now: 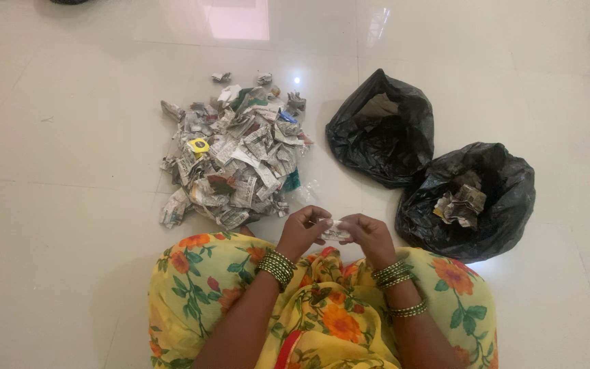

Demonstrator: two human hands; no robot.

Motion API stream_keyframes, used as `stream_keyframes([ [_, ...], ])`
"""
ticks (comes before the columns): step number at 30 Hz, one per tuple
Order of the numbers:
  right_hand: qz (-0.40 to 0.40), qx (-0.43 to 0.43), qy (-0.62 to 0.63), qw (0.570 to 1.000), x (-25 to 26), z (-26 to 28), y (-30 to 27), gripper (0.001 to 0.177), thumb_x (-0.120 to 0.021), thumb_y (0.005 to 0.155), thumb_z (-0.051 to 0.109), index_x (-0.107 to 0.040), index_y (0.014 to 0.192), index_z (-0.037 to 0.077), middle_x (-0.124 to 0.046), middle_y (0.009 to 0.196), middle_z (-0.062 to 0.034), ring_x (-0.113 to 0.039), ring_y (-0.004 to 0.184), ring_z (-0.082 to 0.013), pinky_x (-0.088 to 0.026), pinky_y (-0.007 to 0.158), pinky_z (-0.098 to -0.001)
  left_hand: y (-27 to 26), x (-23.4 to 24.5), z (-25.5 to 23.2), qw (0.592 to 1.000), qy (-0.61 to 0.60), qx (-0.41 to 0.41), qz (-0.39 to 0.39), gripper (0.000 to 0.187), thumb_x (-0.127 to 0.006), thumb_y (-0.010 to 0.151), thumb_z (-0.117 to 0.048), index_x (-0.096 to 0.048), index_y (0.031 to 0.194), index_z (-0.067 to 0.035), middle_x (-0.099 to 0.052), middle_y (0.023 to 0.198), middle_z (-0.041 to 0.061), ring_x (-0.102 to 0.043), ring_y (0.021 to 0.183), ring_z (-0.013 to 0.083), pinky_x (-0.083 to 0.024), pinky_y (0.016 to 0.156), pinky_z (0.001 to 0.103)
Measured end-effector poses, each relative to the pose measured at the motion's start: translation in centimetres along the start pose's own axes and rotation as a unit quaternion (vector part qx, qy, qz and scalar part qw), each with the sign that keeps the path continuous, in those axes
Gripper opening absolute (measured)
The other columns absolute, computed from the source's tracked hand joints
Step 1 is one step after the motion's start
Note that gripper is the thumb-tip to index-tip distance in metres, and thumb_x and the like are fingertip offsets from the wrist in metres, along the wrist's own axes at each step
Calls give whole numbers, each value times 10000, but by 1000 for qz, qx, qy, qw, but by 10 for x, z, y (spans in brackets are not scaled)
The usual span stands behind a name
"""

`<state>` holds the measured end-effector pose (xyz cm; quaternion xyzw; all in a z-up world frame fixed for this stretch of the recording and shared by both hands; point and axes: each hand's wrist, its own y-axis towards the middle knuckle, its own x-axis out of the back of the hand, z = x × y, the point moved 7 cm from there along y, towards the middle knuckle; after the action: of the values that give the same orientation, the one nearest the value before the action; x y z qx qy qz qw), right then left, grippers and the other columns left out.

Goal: The person sits on a tiled floor and empties a black plastic bag of mixed waste. They then pick up individual pieces of paper and plastic, separate them by hand, and place them into two different black bags.

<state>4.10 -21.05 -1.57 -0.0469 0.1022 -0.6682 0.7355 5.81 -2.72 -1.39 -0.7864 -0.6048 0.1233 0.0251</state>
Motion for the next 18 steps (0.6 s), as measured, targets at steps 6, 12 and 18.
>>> stream_keyframes([
  [6,27,30,-60,997,-14,5,-3,270,-752,871,17,-624,1109,8,-717,986,-60,-698,875,-142,-606,773,-285,-2,-1,-1,994,109,-24,12,248,-796,862,-208,-697,1009,-34,-743,870,62,-686,686,86,-574,565,235],
  [12,-40,45,-9,998,-8,15,-2,415,-724,849,38,-575,1236,55,-680,981,-55,-697,882,-139,-616,775,-312,0,-4,21,993,100,39,44,234,-768,909,-211,-685,981,-4,-744,872,85,-707,714,96,-613,608,240],
  [18,-30,-30,-58,997,-7,-4,2,220,-775,922,77,-672,1030,-85,-707,863,-112,-691,779,-171,-650,725,-341,3,-4,21,999,2,16,38,251,-761,907,-189,-655,1035,-1,-729,920,67,-715,767,97,-631,651,273],
])
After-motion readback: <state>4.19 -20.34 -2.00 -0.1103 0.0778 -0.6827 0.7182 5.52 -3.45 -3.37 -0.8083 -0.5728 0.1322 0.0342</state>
